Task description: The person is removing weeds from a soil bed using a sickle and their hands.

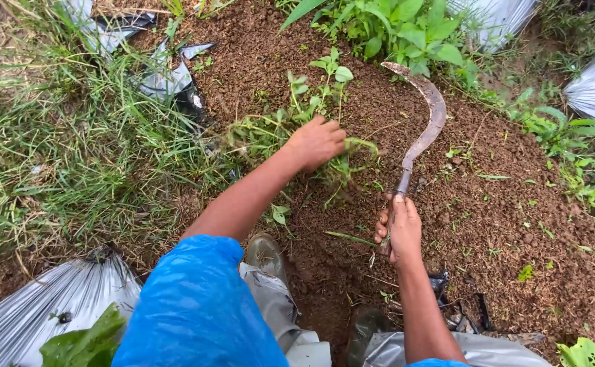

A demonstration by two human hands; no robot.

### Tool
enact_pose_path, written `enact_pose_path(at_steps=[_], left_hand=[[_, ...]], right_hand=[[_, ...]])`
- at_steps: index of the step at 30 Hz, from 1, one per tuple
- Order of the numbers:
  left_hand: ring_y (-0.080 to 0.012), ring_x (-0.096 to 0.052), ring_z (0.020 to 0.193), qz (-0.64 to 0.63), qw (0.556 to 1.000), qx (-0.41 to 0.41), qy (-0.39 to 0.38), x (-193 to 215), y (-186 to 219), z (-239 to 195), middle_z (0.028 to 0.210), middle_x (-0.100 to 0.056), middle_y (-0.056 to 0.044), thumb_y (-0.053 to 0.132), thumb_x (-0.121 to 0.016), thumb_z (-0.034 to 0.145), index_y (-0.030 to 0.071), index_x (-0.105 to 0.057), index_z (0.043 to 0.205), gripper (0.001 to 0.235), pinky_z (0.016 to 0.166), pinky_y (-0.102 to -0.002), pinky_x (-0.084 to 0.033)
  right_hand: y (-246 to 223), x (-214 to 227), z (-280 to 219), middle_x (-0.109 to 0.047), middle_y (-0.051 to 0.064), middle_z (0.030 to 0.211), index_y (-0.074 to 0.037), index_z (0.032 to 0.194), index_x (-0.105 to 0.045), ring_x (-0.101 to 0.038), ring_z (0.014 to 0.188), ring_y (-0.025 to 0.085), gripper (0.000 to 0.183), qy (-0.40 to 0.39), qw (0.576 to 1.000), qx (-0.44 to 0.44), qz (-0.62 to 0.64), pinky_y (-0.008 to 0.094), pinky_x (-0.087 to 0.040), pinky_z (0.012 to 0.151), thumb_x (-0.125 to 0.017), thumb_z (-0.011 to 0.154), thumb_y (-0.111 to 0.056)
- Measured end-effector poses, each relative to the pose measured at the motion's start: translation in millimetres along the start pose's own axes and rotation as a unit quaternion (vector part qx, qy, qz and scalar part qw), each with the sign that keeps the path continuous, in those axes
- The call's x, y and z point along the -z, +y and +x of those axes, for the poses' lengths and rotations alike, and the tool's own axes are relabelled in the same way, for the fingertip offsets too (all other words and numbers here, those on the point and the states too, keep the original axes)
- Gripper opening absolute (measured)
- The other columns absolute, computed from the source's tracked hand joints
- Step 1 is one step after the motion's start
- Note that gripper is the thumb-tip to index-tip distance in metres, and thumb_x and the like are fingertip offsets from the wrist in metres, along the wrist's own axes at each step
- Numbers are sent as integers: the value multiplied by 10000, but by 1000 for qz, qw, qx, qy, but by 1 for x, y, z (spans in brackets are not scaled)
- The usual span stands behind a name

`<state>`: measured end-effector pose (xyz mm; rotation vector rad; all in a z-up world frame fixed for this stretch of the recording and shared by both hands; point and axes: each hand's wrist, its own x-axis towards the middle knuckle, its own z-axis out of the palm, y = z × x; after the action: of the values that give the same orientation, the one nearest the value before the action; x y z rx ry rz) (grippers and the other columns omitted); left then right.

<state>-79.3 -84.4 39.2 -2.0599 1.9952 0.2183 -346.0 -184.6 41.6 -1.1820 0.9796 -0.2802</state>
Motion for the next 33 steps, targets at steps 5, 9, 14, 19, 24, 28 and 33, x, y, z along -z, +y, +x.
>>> enact_pose_path(at_steps=[5, 9, 14, 19, 24, 28, 33], left_hand=[[-331, -326, 1466, -5, 990, 128, -66, 37, -20, -3, 1569, -388, -111, 137, -773, 785, 198, -583, 1432, 677, 1195, -562, -317], [-389, -232, 1552, -106, 970, 187, -114, 42, -30, -10, 1683, -271, -175, 97, -721, 731, 196, -498, 1517, 823, 1252, -609, -184], [-329, -433, 1456, -184, 968, 156, -70, 3, -39, 5, 1488, -524, -176, -20, -684, 696, 114, -518, 1476, 809, 1249, -551, -243], [-290, -522, 1379, -176, 980, 74, -61, 1, -3, -17, 1367, -614, -153, -94, -650, 724, 80, -508, 1464, 773, 1245, -494, -311], [-240, -622, 1219, -195, 980, -13, -29, -9, 59, -65, 1233, -674, -91, -122, -636, 724, 100, -577, 1386, 700, 1133, -473, -453], [-244, -635, 1177, -220, 972, 52, -69, -21, 80, -95, 1272, -660, -78, -104, -569, 733, 127, -536, 1436, 741, 1073, -468, -470], [-271, -677, 1052, -222, 948, 228, -1, -54, 85, -129, 1224, -672, -85, -17, -616, 736, 92, -487, 1436, 720, 870, -425, -510]], right_hand=[[-4, 1, -1, -431, 48, 638, -89, 1212, -523, -445, 385, 124, 260, 4, 1000, -17, 9, 278, -442, 308, -417, 1120, -308], [-4, 1, -2, -443, 37, 636, -81, 1203, -524, -452, 385, 115, 251, -9, 1000, -25, 5, 266, -449, 312, -410, 1121, -289], [0, 0, -2, -449, 37, 634, -86, 1196, -528, -459, 389, 106, 251, -10, 1000, -19, 4, 270, -445, 302, -418, 1117, -298], [-1, 1, -2, -452, 37, 638, -82, 1199, -536, -462, 386, 108, 265, -6, 1000, -16, -8, 280, -437, 295, -414, 1120, -304], [3, -2, 3, -455, 33, 646, -90, 1241, -521, -474, 390, 107, 300, -7, 1000, -19, -13, 279, -452, 302, -386, 1133, -335], [9, -11, 1, -445, 34, 654, -91, 1257, -509, -465, 403, 113, 307, -39, 999, -25, -17, 287, -447, 322, -392, 1130, -344], [22, -40, -11, -475, 75, 652, -41, 1146, -530, -485, 413, 159, 292, -109, 992, -16, -68, 323, -432, 329, -438, 1130, -317]])
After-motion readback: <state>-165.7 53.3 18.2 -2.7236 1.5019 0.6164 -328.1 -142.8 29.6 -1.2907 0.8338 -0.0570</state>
